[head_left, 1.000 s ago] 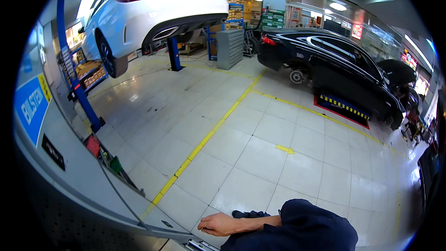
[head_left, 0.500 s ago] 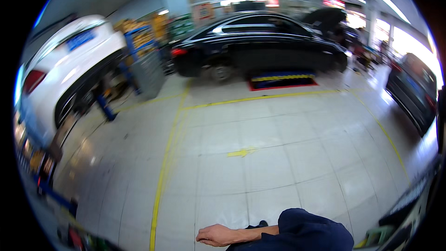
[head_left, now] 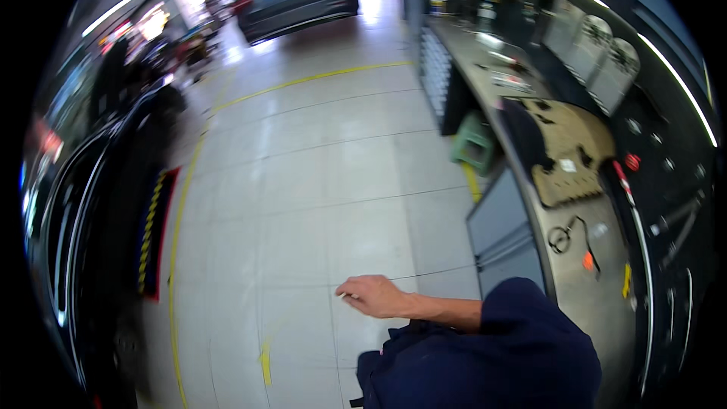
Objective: The person applies adhesive to a small black plastic component and attaches it to a larger felt-backed panel on a workbench. The person then walks to a car with an open hood and assists another person by holding a flashlight while they work on the engine.
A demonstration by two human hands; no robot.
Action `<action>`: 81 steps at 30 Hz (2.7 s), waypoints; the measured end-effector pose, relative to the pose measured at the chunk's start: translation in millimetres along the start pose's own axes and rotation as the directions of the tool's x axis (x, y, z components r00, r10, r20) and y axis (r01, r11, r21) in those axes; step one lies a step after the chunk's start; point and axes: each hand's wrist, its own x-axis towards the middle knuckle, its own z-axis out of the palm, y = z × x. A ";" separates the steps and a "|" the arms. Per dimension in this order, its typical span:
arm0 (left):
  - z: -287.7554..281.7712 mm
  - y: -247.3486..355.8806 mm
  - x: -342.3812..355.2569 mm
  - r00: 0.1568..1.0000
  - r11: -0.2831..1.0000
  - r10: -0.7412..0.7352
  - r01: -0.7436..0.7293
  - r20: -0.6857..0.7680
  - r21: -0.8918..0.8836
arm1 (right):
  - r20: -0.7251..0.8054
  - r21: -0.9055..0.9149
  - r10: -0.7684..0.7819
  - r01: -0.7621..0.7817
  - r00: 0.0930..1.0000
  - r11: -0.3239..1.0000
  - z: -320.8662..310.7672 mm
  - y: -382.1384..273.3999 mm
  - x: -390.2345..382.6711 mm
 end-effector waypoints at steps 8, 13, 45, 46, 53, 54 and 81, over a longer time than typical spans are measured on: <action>131.4 167.0 173.2 0.959 0.949 -0.002 -0.088 0.285 0.303 | -0.327 -0.084 0.377 -0.424 0.867 0.902 -96.6 50.3 -9.1; 221.1 362.9 263.4 0.899 0.851 0.250 -0.381 0.361 0.361 | -0.395 -0.060 0.310 -0.361 0.865 0.931 -94.7 96.8 67.8; 1076.3 631.9 306.1 0.346 -0.241 -0.330 -0.930 0.878 0.276 | -0.688 -0.019 0.499 -0.701 0.527 0.713 -564.0 587.1 352.9; 1090.7 631.5 306.1 0.383 -0.185 -0.275 -0.921 0.882 0.343 | -0.678 -0.014 0.505 -0.696 0.534 0.718 -577.5 608.1 372.4; 1280.0 657.5 320.5 0.274 -0.060 -0.253 -0.962 0.928 0.268 | -0.637 0.089 0.575 -0.692 0.513 0.717 -662.5 719.9 510.6; 1314.7 675.9 325.3 0.206 -0.085 -0.248 -0.978 0.947 0.190 | -0.669 0.059 0.506 -0.640 0.544 0.766 -676.4 733.4 529.7; 1797.5 908.3 116.7 0.757 0.371 -0.193 -0.533 0.625 0.760 | -0.830 0.143 0.466 -0.691 0.306 0.708 -1124.3 1031.6 592.9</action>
